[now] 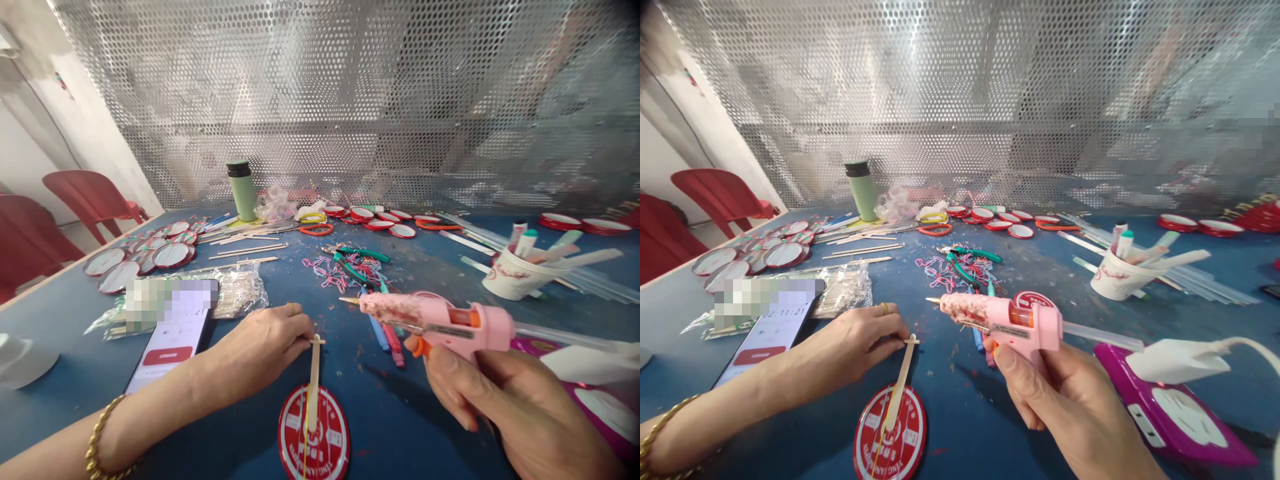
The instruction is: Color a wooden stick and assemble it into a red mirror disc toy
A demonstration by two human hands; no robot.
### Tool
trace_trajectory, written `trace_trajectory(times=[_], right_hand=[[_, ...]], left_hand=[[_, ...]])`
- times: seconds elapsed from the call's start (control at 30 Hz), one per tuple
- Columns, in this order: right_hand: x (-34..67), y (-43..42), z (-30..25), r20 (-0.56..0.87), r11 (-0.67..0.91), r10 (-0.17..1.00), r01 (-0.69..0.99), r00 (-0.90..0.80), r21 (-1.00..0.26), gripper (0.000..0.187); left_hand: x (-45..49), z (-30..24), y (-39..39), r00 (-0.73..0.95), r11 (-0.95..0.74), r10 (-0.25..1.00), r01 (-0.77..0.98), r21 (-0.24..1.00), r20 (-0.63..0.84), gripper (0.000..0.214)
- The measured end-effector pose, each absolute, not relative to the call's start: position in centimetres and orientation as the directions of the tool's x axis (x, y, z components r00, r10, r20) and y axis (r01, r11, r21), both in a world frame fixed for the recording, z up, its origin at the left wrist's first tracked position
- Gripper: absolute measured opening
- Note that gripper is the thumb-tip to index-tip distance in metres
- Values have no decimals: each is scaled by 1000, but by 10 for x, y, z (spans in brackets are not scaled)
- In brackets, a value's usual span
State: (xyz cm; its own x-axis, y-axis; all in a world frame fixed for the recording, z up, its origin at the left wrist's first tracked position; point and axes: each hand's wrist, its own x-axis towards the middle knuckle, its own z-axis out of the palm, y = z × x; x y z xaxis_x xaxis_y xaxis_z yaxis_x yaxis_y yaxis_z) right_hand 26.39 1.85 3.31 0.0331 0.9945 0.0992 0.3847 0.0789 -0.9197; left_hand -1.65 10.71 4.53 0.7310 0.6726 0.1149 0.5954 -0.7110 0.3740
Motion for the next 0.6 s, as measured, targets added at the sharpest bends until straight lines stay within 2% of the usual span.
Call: trace_trajectory(times=[0.27, 0.6], right_hand=[[258, 20, 38, 136, 105, 990, 405, 49, -908, 58], [266, 17, 34, 77, 65, 997, 391, 16, -918, 58]], left_hand=[[-16, 46, 107, 732, -712, 672, 595, 372, 115, 23], [-24, 50, 106, 714, -711, 684, 606, 358, 149, 17]])
